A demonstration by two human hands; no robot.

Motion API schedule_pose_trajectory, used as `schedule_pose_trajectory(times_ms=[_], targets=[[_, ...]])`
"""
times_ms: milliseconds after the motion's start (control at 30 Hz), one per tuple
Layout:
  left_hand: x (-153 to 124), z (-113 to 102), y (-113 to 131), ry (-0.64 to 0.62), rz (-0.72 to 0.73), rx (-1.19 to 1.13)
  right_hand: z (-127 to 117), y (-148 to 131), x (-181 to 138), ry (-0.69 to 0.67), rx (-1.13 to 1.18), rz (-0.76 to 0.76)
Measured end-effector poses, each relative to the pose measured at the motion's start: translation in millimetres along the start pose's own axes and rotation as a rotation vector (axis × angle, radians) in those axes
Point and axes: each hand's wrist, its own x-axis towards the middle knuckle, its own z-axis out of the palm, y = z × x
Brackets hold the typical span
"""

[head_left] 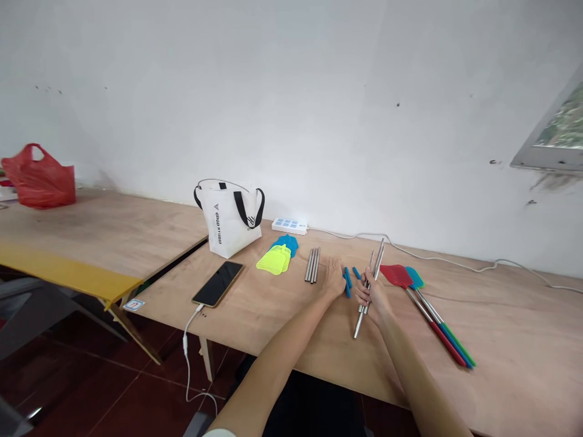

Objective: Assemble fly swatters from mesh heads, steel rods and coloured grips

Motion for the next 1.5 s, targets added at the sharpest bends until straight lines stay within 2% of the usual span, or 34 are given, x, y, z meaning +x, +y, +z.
schedule_pose_trajectory(times_ms=[200, 333, 400, 500, 567, 633, 767, 1033, 1233, 1367, 1433, 1500], targets=[[-3.1, -5.5, 8.9, 0.099, 0.022, -0.189, 5.7, 1.7, -5.6, -0.011, -0.013, 0.011], [-4.3, -32.8, 28.0, 0.100, 0.129, -0.393, 22.6, -3.0, -13.3, -0.082, -0.104, -0.016], [-4.0, -52.7, 49.3, 0.011, 0.212, -0.534, 34.5, -4.8, -16.6, -0.133, -0.172, -0.077], [-8.5, -79.1, 85.2, -0.292, 0.301, -0.884, 51.1, -1.8, -20.1, -0.186, -0.257, -0.174], [-16.0, -88.0, 101.9, -0.452, 0.313, -0.939, 58.2, 3.8, -21.7, -0.188, -0.303, -0.214], [-25.2, -89.2, 109.2, -0.528, 0.294, -0.957, 61.2, 10.1, -22.7, -0.172, -0.346, -0.251], [-40.0, -80.6, 106.9, -0.450, 0.290, -0.947, 55.6, 19.8, -21.9, -0.144, -0.423, -0.308], [-53.8, -62.2, 84.9, -0.346, 0.258, -0.859, 25.8, 39.2, -21.0, -0.138, -0.687, -0.288], [-66.1, -51.8, 55.8, -0.362, 0.153, -0.896, 4.0, 46.0, -25.7, -0.147, -0.814, -0.256], [-72.5, -48.9, 44.2, -0.418, 0.154, -0.872, -5.8, 46.8, -29.2, -0.111, -1.018, -0.199], [-74.6, -46.5, 41.5, -0.413, 0.156, -0.869, -9.1, 39.6, -30.5, -0.161, -1.129, -0.197], [-76.2, -43.7, 40.5, -0.359, 0.169, -0.864, -13.9, 22.9, -31.2, -0.317, -1.198, -0.224]])
